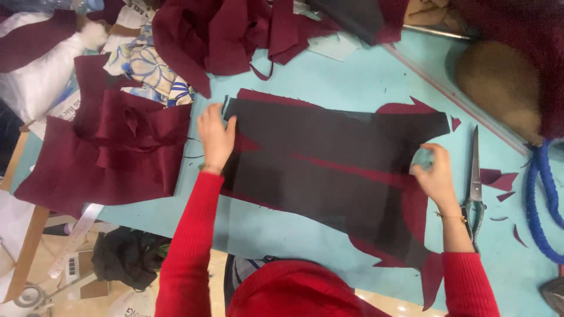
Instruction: The person arranges a piece of maroon fabric over a black pattern on a light blue table. They use shears to cut the fabric along the pattern's edges, separating the main piece from the excess material.
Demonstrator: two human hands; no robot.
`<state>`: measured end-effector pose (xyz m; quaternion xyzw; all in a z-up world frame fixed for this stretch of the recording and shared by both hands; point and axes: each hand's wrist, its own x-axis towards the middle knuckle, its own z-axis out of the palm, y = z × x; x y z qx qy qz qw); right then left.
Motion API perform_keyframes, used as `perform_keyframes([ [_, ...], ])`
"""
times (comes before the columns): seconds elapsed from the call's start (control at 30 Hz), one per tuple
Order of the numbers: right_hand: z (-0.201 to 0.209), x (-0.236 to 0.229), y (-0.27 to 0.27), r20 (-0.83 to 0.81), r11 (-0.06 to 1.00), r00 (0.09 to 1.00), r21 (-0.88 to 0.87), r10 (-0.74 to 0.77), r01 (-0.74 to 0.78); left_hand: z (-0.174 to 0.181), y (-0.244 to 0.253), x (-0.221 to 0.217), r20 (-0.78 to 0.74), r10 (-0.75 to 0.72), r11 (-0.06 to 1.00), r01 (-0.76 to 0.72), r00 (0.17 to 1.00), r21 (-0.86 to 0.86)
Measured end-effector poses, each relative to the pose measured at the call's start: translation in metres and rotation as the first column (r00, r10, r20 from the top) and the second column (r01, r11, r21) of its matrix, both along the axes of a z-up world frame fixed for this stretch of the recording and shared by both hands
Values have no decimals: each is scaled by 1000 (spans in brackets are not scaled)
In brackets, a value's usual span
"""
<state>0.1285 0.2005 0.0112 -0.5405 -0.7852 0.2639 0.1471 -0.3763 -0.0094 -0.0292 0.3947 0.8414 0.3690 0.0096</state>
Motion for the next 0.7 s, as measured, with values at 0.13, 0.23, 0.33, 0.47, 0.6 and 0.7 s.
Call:
perform_keyframes([
  [0.13,-51,26,39,-586,880,656,-329,-475,344,-33,54,-14,153,6,997,7,988,-83],
  [0.23,-45,18,50,-595,775,520,-580,-613,250,-7,73,-17,322,-37,940,143,946,-310],
  [0.33,-27,-2,53,-489,742,621,-626,-613,240,-52,95,-46,188,-133,903,197,973,-382],
  [0.47,-53,-6,75,-447,769,676,-572,-585,286,-56,104,-63,130,-183,884,221,974,-412],
  [0.6,-95,6,103,-117,785,779,-14,-616,619,-1,96,-51,311,-186,893,292,932,-342],
  [0.7,-118,16,118,-251,709,669,-127,-699,693,27,90,-38,442,-199,898,343,874,-274],
])
